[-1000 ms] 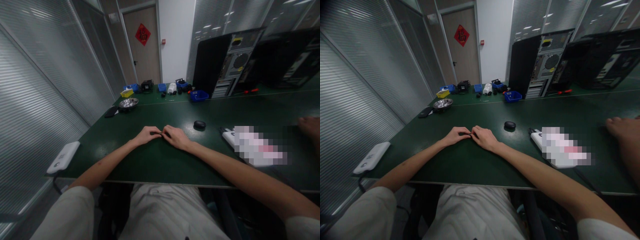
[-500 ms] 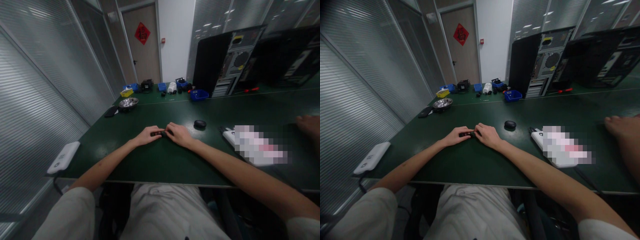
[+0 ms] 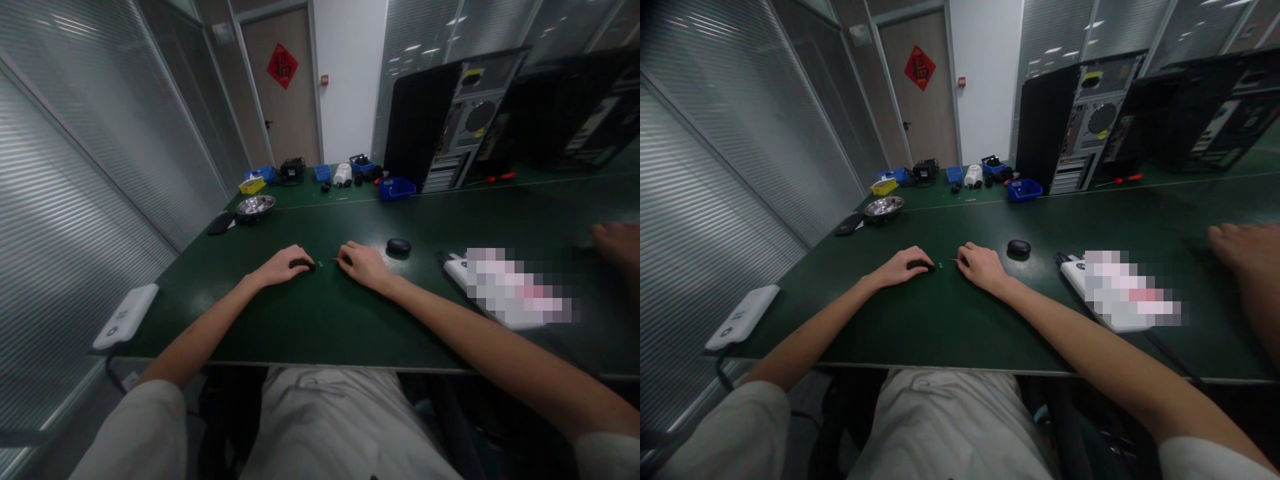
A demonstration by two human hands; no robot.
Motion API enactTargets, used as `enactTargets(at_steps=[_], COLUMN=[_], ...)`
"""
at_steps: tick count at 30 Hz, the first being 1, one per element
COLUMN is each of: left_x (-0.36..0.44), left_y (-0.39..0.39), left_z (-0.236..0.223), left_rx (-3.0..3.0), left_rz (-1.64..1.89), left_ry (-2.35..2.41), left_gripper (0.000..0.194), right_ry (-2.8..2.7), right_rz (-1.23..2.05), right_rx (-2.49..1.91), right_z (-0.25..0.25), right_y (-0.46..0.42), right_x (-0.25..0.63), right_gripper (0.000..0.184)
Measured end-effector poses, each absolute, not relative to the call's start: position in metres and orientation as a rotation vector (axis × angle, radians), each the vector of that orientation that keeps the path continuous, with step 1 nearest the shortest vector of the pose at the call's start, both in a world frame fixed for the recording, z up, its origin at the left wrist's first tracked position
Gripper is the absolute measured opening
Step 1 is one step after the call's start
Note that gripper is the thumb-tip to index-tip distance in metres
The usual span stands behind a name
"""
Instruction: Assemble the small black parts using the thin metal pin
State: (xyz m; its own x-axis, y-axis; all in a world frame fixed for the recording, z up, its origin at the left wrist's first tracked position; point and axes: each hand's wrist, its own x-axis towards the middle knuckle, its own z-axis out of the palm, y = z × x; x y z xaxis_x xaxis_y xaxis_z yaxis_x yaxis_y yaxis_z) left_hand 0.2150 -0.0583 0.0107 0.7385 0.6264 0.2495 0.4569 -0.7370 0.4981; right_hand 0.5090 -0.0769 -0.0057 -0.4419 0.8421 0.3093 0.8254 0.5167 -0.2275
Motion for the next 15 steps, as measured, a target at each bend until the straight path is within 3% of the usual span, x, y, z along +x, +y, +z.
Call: enactTargets(at_steps=[10,15], left_x=[0.237,0.209], left_y=[-0.061,-0.039], left_z=[0.0,-0.001], left_rx=[2.585,2.566], left_rz=[0.563,0.579], left_ry=[0.801,0.968], left_gripper=[0.028,0.031], right_ry=[-2.369,-2.375], right_rz=[0.056,0.065], right_rx=[-1.377,-1.367], right_z=[-0.008,-0.008], right_y=[-0.078,-0.078], right_x=[0.506,0.507], right_gripper=[0.018,0.019])
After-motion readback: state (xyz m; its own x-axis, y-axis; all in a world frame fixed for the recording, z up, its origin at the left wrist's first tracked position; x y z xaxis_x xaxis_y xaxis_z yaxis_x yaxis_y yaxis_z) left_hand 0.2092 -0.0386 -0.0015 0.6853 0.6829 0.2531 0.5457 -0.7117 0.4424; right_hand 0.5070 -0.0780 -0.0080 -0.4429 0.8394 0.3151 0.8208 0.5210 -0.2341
